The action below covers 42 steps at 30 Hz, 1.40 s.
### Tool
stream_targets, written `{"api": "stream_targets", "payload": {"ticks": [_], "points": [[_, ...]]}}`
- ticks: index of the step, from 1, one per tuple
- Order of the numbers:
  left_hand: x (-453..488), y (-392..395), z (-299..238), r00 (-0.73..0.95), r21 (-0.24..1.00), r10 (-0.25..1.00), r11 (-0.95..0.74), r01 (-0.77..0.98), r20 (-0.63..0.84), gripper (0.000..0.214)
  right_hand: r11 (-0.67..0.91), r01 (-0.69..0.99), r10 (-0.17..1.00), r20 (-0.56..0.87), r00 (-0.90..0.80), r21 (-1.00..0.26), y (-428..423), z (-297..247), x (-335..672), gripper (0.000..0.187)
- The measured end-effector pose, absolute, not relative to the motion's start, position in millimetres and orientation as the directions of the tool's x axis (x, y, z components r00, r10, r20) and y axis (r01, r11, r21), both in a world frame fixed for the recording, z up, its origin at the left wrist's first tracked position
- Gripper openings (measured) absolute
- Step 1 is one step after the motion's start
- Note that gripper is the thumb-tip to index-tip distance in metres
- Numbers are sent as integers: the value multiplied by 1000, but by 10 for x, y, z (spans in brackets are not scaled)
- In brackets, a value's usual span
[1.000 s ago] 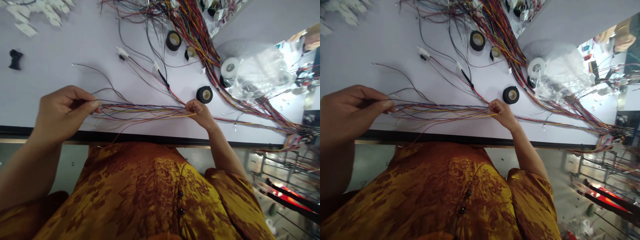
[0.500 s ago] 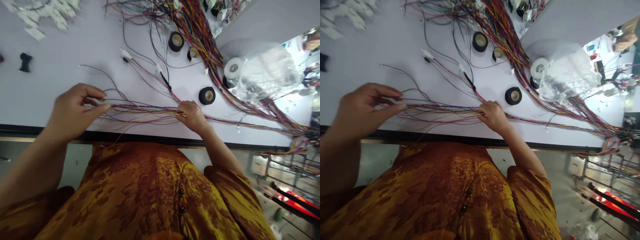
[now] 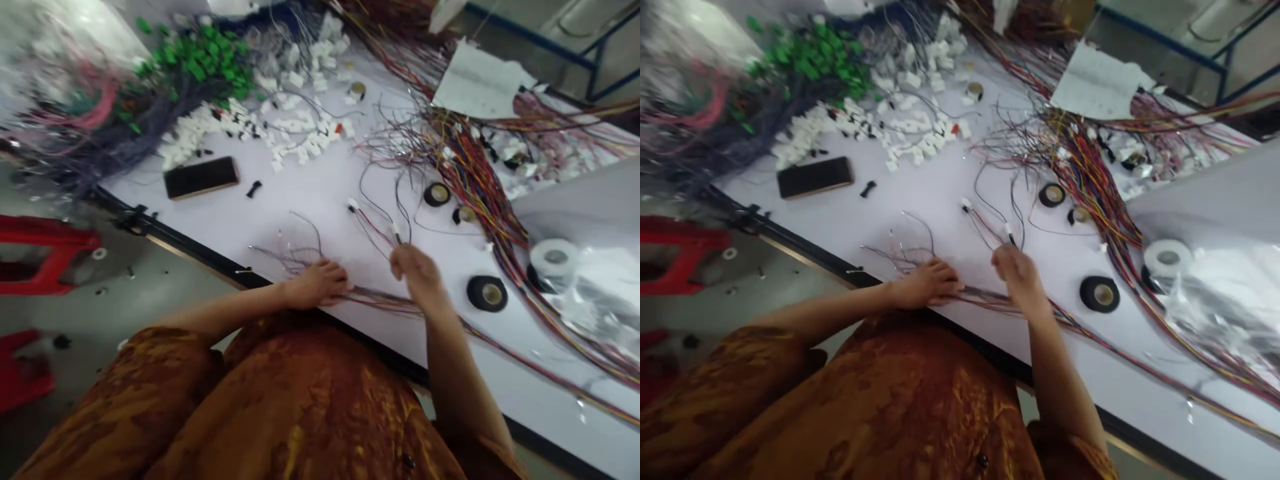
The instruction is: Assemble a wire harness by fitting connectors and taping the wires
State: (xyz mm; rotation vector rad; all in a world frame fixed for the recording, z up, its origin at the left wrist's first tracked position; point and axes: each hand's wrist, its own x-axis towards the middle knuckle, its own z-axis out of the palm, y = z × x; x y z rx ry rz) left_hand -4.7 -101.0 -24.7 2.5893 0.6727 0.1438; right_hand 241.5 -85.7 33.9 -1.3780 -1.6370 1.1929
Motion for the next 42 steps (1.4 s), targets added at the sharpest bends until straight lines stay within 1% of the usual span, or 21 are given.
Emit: {"api": "stream_targets", "payload": {"ticks": [2, 3, 4, 5, 7, 8, 9, 11, 12, 13, 14, 16, 17, 18, 20, 22, 26, 29, 33, 38, 42], "points": [[-138, -1043, -171, 896, 410, 442, -808, 423, -53, 30, 152, 457, 931, -28, -363, -876, -725, 94, 2184, 33], [-183, -1053, -144, 897, 394, 438, -816, 423, -58, 31, 222, 476, 923, 25, -385, -851, -622, -38, 2085, 31], [-230, -1062, -128, 897, 383, 439, -820, 425, -57, 32, 274, 495, 928, 91, -362, -825, -498, -164, 2011, 30], [-279, -1070, -121, 895, 380, 443, -821, 427, -49, 32, 284, 521, 950, 162, -267, -805, -361, -275, 1969, 29], [-392, -1081, -122, 885, 408, 465, -803, 435, -28, 30, 242, 561, 961, 277, -24, -792, -96, -432, 1960, 27], [-458, -1075, -122, 875, 453, 483, -778, 437, -14, 28, 224, 567, 949, 311, 59, -792, 8, -473, 1976, 26], [-534, -1051, -118, 865, 520, 502, -738, 430, -2, 25, 220, 569, 939, 329, 96, -792, 79, -492, 1992, 25], [-729, -921, -85, 828, 679, 560, -615, 400, 20, 20, 249, 575, 938, 343, 59, -779, 113, -478, 1999, 26], [-857, -802, -56, 792, 744, 610, -541, 392, 27, 19, 266, 577, 939, 343, 27, -772, 82, -456, 1987, 27], [-1008, -646, -21, 732, 789, 681, -466, 400, 31, 20, 266, 576, 944, 329, 5, -773, 29, -428, 1966, 29], [-1182, -457, 16, 634, 800, 773, -397, 450, 28, 23, 245, 575, 954, 299, -1, -780, -35, -399, 1942, 31], [-1592, -18, 77, 309, 788, 951, -203, 581, 17, 25, 164, 559, 979, 203, 8, -813, -160, -346, 1899, 35], [-1815, 209, 96, 133, 769, 991, -91, 633, 9, 24, 121, 548, 989, 148, 5, -828, -209, -326, 1886, 37], [-2038, 423, 105, -54, 736, 998, 25, 677, 15, 24, 86, 538, 995, 101, -2, -839, -242, -311, 1879, 39], [-2452, 779, 99, -308, 644, 950, 209, 736, 43, 25, 58, 521, 998, 53, -26, -851, -269, -299, 1883, 39], [-2780, 1016, 73, -394, 598, 917, 278, 752, 69, 26, 47, 504, 999, 35, -33, -862, -257, -304, 1899, 39], [-3118, 1220, 8, -449, 549, 888, 328, 769, 98, 30, -3, 494, 1000, -12, -14, -869, -216, -341, 1932, 40], [-3135, 1292, -54, -410, 552, 910, 313, 773, 57, 31, -65, 506, 996, -83, -13, -860, -205, -365, 1950, 39], [-2997, 1400, -133, -340, 572, 941, 273, 774, 11, 31, -106, 498, 991, -130, -13, -861, -204, -363, 1957, 39], [-2816, 1520, -158, -330, 618, 944, 253, 744, 11, 22, -119, 477, 987, -154, -34, -870, -203, -327, 1946, 40], [-2650, 1619, -171, -280, 679, 960, 202, 706, 4, 24, -92, 474, 992, -123, -35, -876, -195, -307, 1932, 39]]}}
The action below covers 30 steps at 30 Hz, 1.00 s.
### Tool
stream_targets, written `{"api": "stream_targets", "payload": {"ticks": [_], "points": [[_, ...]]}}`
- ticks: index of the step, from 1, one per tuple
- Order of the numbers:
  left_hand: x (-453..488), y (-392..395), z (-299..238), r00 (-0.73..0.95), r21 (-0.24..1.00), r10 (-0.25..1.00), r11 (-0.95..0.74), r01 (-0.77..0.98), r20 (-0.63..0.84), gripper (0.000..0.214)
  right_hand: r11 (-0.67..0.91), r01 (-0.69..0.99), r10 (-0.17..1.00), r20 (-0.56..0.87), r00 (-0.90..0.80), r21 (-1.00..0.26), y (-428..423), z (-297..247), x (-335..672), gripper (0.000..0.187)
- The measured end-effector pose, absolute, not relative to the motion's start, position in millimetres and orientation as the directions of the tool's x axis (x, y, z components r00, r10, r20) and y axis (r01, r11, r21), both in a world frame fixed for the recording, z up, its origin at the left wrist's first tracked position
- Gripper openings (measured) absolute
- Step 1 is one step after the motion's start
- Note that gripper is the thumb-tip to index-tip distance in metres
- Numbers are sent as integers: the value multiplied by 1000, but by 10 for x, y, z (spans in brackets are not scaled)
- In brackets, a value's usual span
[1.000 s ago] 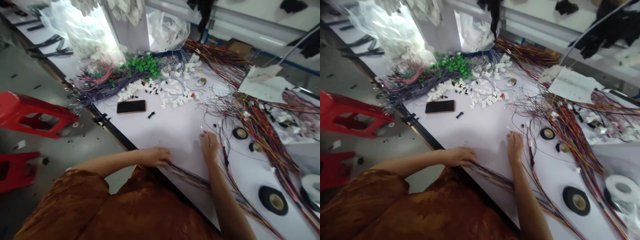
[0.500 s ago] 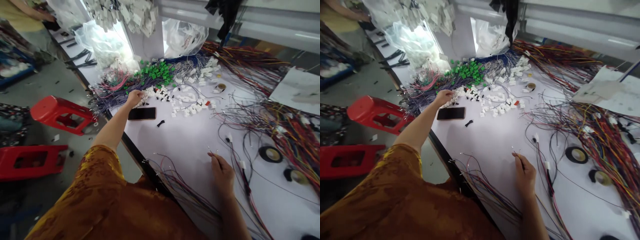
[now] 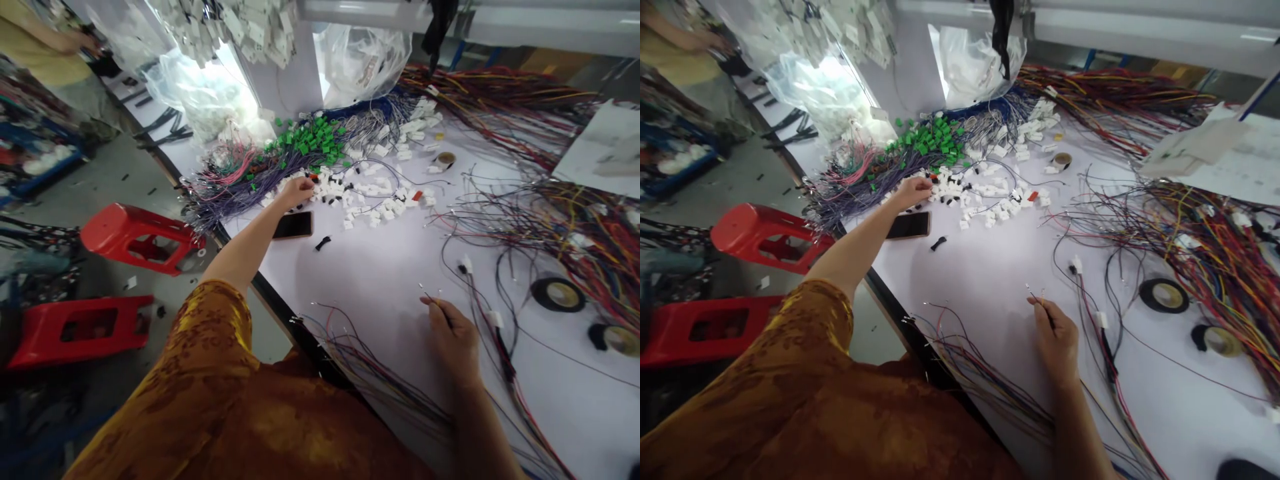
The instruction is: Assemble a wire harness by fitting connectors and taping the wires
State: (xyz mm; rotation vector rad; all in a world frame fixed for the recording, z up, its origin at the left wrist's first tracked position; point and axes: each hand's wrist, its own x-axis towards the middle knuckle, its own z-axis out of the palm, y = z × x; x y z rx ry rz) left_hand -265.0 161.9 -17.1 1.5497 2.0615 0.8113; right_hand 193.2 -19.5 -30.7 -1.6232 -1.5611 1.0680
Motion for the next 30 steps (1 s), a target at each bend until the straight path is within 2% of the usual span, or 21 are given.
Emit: {"api": "stream_targets", "payload": {"ticks": [5, 8, 11, 13, 16, 18, 20, 21, 22, 24, 27, 30], "points": [[-2495, 1701, -80, -273, 687, 958, 140, 713, 88, 24, -85, 464, 991, -125, -56, -882, -192, -265, 1924, 39], [-2413, 1658, 14, -165, 608, 976, 46, 793, 142, 24, -81, 458, 989, -127, -72, -885, -193, -252, 1925, 41], [-2298, 1575, 50, 28, 452, 999, -36, 891, 24, 24, -83, 444, 989, -128, -72, -892, -192, -265, 1922, 40], [-2230, 1525, 44, 57, 354, 997, -34, 935, -54, 24, -93, 432, 988, -135, -68, -897, -193, -273, 1915, 38], [-2147, 1447, 46, 33, 287, 997, -10, 958, -76, 15, -100, 410, 989, -134, -57, -907, -203, -258, 1893, 37], [-2046, 1359, 68, -5, 326, 999, 17, 945, -37, 9, -115, 378, 989, -140, -40, -919, -213, -231, 1874, 36], [-1845, 1221, 89, -88, 504, 995, 56, 862, 38, 10, -147, 311, 986, -163, -26, -939, -216, -205, 1857, 34], [-1701, 1129, 92, -97, 648, 994, 39, 761, 55, 15, -163, 268, 984, -177, -26, -949, -212, -196, 1851, 31], [-1532, 1023, 87, -58, 786, 998, 27, 618, 12, 19, -180, 224, 981, -191, -28, -958, -206, -192, 1847, 26], [-1144, 784, 54, 85, 936, 990, 78, 343, -113, 25, -210, 141, 975, -218, -44, -967, -193, -191, 1844, 15], [-586, 475, -45, 295, 955, 909, 268, 125, -293, 28, -225, 57, 972, -228, -58, -973, -182, -190, 1848, 8], [-236, 337, -172, 361, 923, 863, 385, -18, -353, 30, -188, 25, 981, -189, -53, -982, -174, -192, 1851, 12]]}}
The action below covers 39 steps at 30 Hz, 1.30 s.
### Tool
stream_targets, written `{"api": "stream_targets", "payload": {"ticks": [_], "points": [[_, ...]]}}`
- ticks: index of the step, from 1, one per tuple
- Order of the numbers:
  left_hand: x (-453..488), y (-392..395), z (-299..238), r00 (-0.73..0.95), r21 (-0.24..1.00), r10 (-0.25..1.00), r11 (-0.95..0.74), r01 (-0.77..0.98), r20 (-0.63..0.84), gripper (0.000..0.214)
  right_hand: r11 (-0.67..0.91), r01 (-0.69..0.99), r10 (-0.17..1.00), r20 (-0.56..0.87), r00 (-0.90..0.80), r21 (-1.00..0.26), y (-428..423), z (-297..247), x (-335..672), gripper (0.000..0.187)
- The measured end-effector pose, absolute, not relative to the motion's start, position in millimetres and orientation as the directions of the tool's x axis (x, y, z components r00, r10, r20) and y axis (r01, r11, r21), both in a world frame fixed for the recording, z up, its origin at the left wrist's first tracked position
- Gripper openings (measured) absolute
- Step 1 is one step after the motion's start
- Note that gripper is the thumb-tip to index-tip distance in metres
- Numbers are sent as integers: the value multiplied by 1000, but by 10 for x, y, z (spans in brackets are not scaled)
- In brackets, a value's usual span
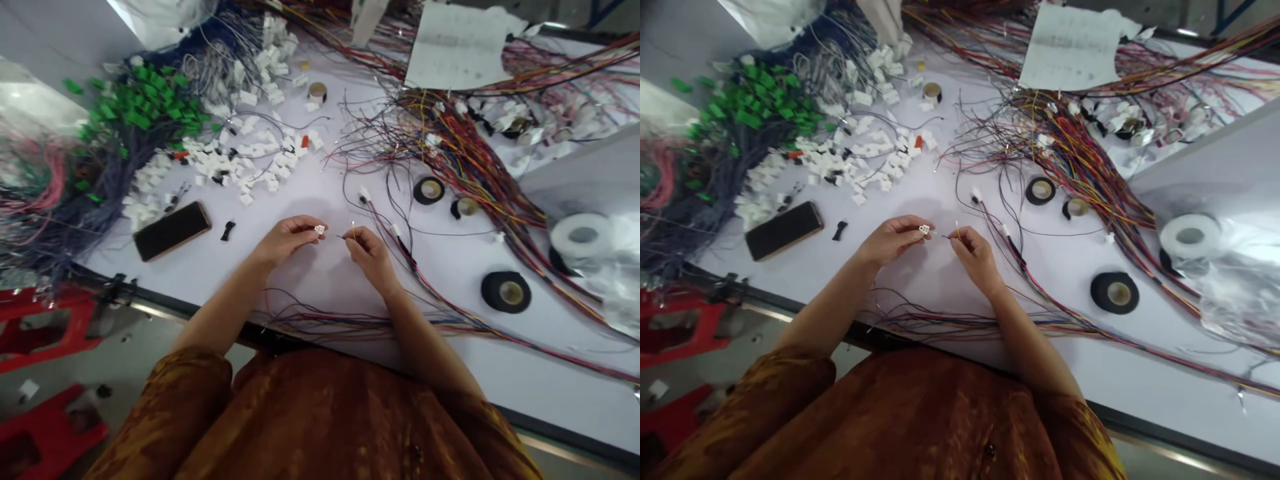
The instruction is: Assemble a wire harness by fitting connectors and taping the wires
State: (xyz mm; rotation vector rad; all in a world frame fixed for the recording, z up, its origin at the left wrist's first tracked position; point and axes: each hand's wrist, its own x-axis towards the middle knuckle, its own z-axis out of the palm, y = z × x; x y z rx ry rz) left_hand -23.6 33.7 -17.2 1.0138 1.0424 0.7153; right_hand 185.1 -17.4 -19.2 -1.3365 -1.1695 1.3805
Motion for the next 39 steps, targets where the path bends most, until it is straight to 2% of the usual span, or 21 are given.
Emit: {"api": "stream_targets", "payload": {"ticks": [5, 9, 13, 20, 30, 39], "points": [[-85, 288, -322, 326, 870, 850, 475, -134, -414, 28, -160, -5, 985, -159, -58, -987, -152, -228, 1824, 15], [-74, 244, -366, 313, 872, 863, 461, -167, -396, 32, -134, 11, 988, -135, -69, -991, -159, -245, 1787, 19], [-63, 222, -375, 327, 897, 871, 424, -123, -366, 34, -120, -4, 993, -120, -16, -993, -169, -227, 1778, 20], [-83, 203, -420, 323, 935, 891, 351, -47, -318, 30, -152, 5, 986, -152, -61, -988, -163, -197, 1768, 27], [-84, 168, -305, 339, 985, 926, 147, 87, -168, 13, -168, 41, 984, -170, -54, -985, -173, -236, 1757, 28], [-65, 162, -291, 314, 965, 915, 212, 157, -253, 19, -119, 109, 985, -132, -112, -987, -168, -246, 1809, 16]]}}
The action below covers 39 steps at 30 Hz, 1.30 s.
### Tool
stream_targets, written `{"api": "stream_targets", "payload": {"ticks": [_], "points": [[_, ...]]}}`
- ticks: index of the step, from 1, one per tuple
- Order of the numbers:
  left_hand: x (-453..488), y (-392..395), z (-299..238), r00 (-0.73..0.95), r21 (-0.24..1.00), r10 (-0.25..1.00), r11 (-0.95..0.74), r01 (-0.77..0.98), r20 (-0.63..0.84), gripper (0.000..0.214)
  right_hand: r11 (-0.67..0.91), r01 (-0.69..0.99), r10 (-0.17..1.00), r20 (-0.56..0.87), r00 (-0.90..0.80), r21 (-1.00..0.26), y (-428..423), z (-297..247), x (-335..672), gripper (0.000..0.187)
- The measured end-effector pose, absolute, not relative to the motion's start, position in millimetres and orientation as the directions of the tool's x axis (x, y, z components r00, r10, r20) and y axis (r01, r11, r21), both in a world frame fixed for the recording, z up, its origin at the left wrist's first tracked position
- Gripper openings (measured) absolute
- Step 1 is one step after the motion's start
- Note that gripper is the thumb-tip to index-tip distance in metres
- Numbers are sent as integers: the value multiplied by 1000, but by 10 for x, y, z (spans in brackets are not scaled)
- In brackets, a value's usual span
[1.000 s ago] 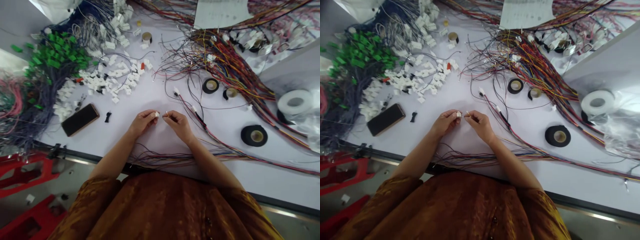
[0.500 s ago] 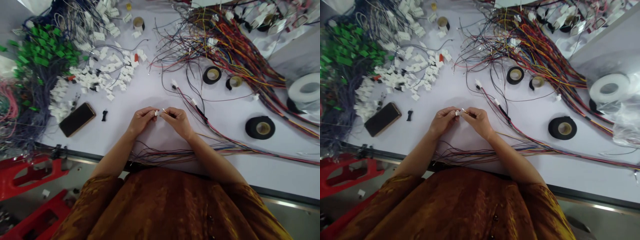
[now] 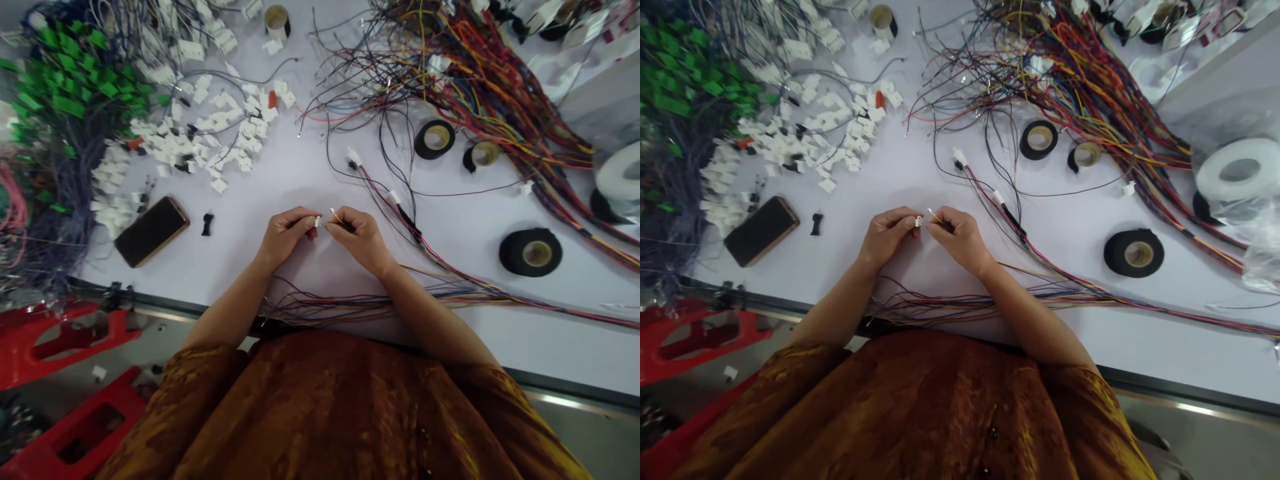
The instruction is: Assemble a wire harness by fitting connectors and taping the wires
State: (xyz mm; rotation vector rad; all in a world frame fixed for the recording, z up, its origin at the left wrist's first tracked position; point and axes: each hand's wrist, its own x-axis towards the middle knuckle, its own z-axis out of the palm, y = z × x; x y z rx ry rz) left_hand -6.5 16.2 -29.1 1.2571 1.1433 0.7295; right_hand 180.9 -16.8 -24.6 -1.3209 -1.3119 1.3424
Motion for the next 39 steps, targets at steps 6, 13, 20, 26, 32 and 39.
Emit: {"api": "stream_targets", "payload": {"ticks": [6, 13, 20, 26, 32, 39], "points": [[-76, 159, -288, 313, 967, 921, 185, 177, -233, 19, -33, 199, 995, -50, -83, -980, -201, -284, 1774, 25], [-74, 145, -308, 312, 976, 930, 155, 152, -197, 14, -67, 181, 996, -76, -44, -981, -202, -246, 1743, 26], [-66, 145, -321, 325, 982, 927, 162, 95, -185, 13, -76, 163, 997, -80, -21, -984, -206, -263, 1725, 26], [15, 111, -304, 270, 993, 957, 83, 87, -103, 11, 42, 273, 999, 40, -14, -961, -246, -342, 1658, 25], [51, 110, -290, 250, 980, 948, 180, 86, -196, 14, 28, 259, 998, 12, -62, -965, -235, -329, 1738, 20], [-41, 111, -298, 299, 986, 941, 133, 102, -158, 16, 114, 288, 983, 66, -170, -951, -201, -314, 1780, 26]]}}
